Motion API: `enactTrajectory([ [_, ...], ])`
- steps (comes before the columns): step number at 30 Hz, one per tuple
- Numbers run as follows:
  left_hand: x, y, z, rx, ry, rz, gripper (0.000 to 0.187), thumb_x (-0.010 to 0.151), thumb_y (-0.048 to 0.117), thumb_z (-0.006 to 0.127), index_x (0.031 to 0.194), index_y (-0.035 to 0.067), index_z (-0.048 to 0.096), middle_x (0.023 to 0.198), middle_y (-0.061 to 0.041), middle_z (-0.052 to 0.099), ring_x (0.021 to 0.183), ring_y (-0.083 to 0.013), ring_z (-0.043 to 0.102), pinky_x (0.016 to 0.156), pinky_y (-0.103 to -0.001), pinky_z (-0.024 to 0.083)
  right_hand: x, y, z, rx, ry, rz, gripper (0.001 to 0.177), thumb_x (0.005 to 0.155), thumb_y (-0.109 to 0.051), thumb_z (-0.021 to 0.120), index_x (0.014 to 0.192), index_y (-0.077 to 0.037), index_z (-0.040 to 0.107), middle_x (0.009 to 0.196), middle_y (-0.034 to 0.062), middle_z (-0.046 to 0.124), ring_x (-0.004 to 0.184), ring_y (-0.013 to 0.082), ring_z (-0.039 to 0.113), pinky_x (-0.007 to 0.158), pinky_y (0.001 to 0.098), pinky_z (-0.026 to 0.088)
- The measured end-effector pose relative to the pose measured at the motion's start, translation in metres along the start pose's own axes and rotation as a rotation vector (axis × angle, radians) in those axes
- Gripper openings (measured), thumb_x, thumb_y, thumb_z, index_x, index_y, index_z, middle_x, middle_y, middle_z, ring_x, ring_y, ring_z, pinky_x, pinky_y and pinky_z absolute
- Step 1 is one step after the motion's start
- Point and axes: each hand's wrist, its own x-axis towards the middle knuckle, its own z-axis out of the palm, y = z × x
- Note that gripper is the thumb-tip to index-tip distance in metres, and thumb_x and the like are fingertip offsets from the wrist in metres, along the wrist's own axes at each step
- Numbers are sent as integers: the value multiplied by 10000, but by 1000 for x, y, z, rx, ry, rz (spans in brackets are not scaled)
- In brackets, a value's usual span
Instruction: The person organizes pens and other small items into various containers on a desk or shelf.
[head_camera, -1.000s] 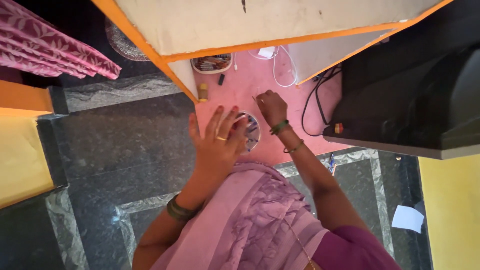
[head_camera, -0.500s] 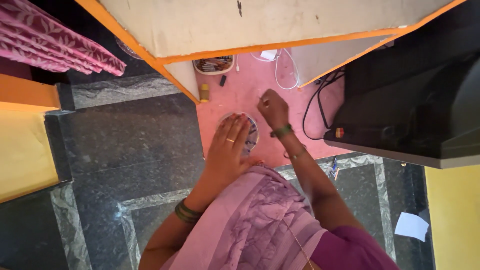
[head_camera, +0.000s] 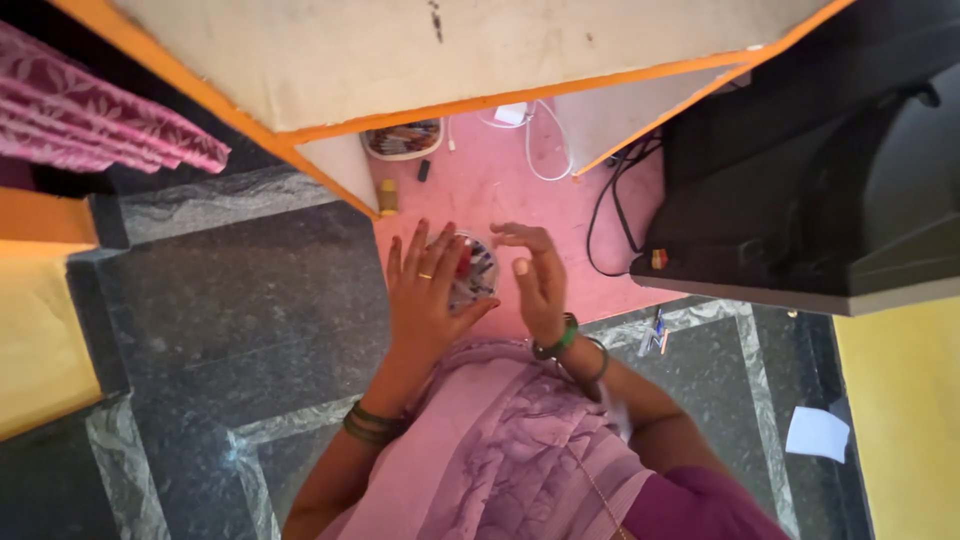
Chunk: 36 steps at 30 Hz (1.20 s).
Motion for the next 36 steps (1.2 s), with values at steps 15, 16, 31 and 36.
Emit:
enactTrajectory([
  [15, 2, -64, -37, -226, -300, 536, 831, 768, 518, 793, 1456, 172, 480, 1524, -187, 435, 1390, -532, 395, 1094, -737, 306, -72, 7, 95, 62, 351, -9, 469, 1147, -434, 381, 1398, -55, 495, 1452, 184, 529, 1433, 305, 485, 1266, 468, 363],
  [16, -7, -72, -36, -245, -312, 561, 831, 768, 518, 793, 1456, 172, 480, 1524, -187, 435, 1390, -532, 395, 1094, -737, 306, -80, 5, 105, 46, 380, -14, 469, 1147, -434, 381, 1398, -55, 495, 1452, 184, 529, 1433, 305, 485, 1266, 468, 363],
  [31, -32, -36, -64, -768, -561, 1087, 898, 907, 472, 758, 1616, 323, 228, 1637, -222, 264, 1423, -506, 402, 1104, -664, 372, -190, -96, 142, -979, 460, -198, 692, 968, -609, 628, 1419, -102, 490, 1410, 199, 540, 1394, 420, 477, 1209, 587, 371],
  [36, -71, -4, -55, -977, -783, 1184, 979, 934, 253, 733, 1676, 350, 102, 1676, -202, 265, 1462, -481, 433, 1143, -616, 420, -236, -153, 162, -1259, 383, 19, 623, 939, -571, 718, 1333, -116, 558, 1352, 118, 635, 1351, 315, 582, 1208, 616, 358],
])
